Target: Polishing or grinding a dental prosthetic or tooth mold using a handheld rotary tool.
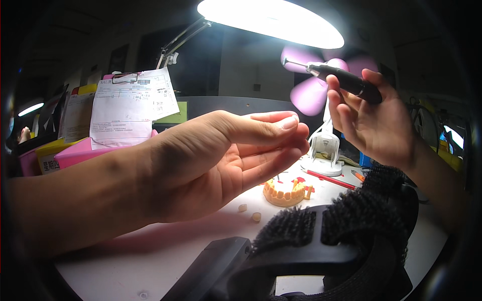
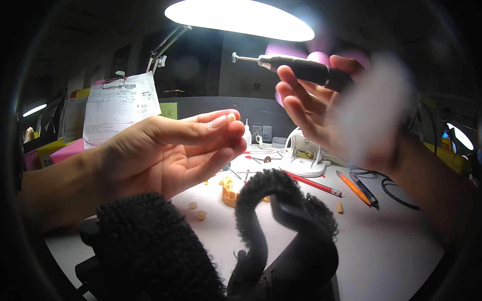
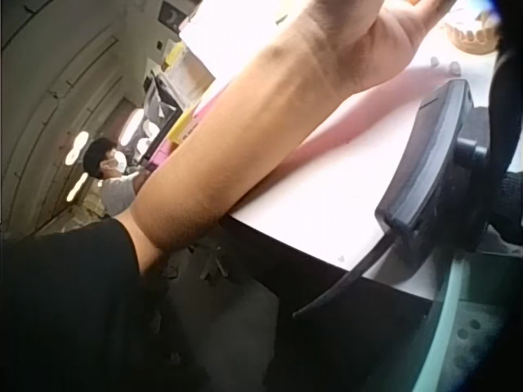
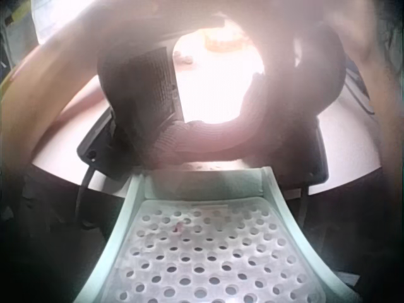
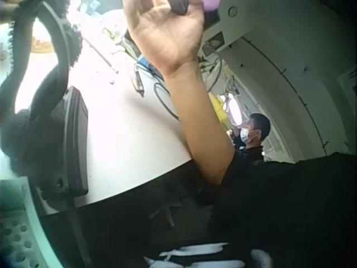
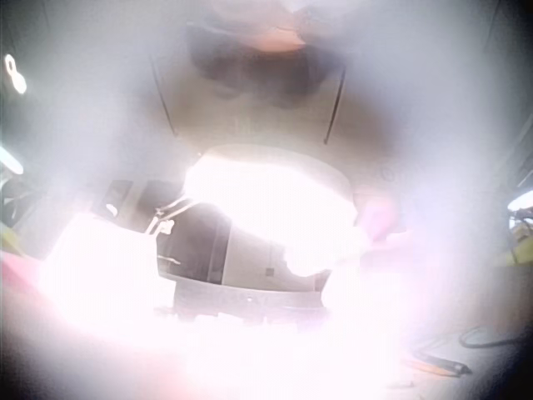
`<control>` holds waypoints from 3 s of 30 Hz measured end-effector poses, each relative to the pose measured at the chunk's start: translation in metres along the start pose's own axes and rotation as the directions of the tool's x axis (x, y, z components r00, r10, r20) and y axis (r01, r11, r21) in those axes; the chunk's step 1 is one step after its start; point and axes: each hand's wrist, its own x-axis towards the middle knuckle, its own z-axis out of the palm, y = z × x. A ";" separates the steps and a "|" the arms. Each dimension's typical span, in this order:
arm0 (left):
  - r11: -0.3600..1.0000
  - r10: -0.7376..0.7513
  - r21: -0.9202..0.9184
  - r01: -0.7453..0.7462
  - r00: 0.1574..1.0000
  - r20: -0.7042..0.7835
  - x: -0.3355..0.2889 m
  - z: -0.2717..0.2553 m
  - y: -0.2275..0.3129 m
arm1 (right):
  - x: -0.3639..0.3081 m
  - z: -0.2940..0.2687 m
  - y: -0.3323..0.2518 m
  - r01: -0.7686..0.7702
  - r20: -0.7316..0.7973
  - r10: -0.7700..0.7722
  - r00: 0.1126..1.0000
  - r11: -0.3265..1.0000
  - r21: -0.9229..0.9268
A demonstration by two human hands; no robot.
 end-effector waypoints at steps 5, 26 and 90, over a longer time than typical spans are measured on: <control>0.992 0.097 -0.080 -0.100 0.995 -0.038 -0.009 -0.009 -0.010 | 0.027 0.004 0.029 -0.066 0.020 0.064 0.998 0.993 0.102; 0.989 0.125 0.067 -0.129 0.991 0.055 -0.005 0.006 -0.011 | 0.021 -0.032 0.042 0.031 0.090 -0.046 0.995 0.986 0.163; 0.993 0.113 0.037 -0.115 0.993 0.041 -0.007 0.006 -0.008 | 0.023 -0.037 0.041 0.034 0.040 -0.039 0.998 0.990 0.135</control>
